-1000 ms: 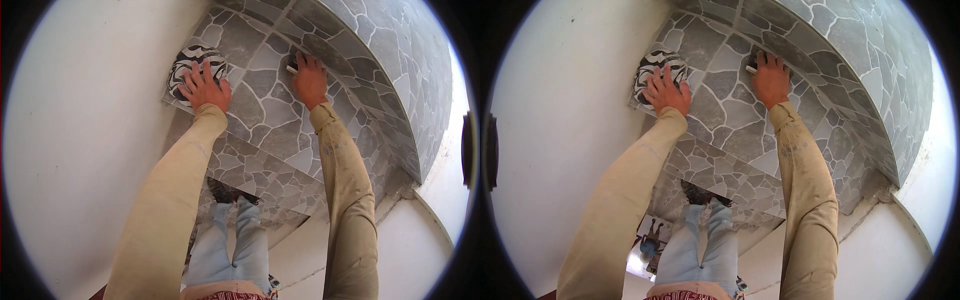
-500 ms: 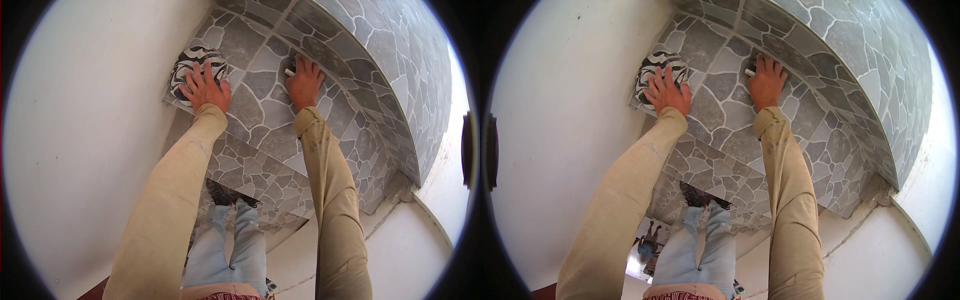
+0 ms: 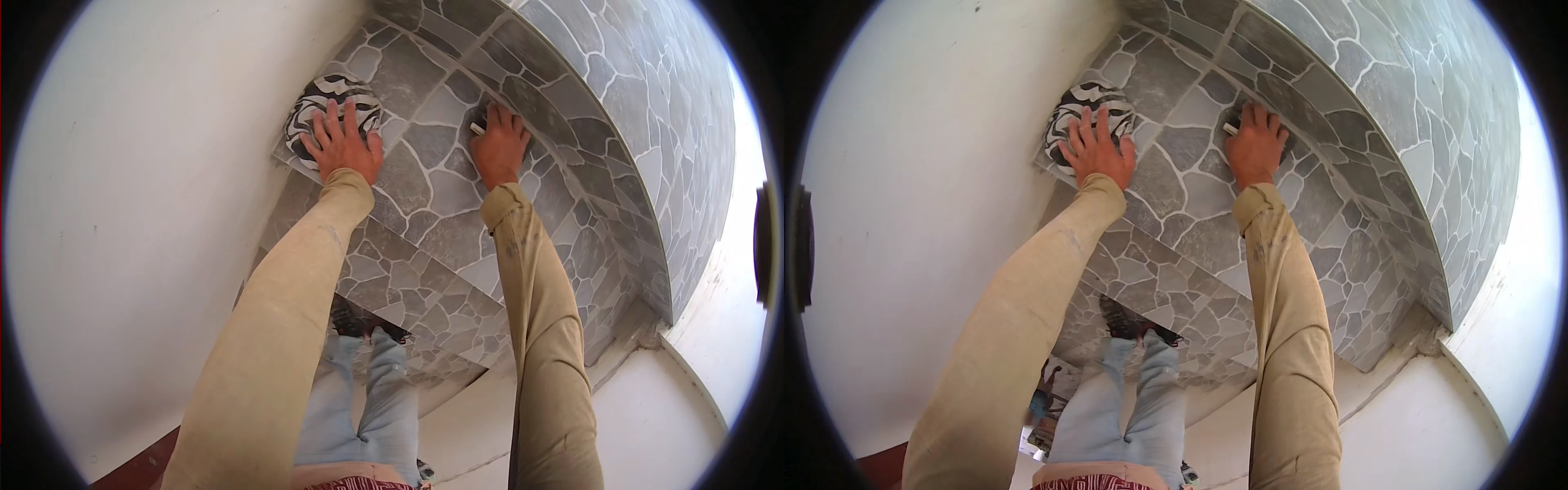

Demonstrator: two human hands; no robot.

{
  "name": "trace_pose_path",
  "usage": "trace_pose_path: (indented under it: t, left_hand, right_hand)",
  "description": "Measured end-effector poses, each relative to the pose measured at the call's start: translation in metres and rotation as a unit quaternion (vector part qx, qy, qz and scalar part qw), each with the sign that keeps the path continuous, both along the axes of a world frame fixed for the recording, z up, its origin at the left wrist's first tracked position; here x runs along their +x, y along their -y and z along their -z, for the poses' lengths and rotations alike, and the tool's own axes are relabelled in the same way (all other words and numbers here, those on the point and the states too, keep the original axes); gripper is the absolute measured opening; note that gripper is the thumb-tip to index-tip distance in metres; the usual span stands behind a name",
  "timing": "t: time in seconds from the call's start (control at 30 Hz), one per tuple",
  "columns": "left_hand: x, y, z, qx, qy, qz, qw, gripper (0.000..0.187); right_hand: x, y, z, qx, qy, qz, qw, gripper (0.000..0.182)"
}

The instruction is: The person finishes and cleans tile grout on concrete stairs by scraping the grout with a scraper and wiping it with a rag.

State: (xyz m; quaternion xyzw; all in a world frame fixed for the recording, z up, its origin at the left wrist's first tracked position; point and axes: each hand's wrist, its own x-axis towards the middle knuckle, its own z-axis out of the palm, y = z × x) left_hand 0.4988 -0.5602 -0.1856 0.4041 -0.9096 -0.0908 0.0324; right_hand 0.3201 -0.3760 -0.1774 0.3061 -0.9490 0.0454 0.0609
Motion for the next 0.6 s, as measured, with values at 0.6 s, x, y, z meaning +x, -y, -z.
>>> trace_pose_path:
  t: [0.6]
  left_hand:
    - [0.001, -0.001, -0.009, 0.016, -0.004, -0.003, 1.0, 0.07]
  right_hand:
    - [-0.011, 0.014, -0.018, 0.116, 0.002, -0.028, 0.993, 0.029]
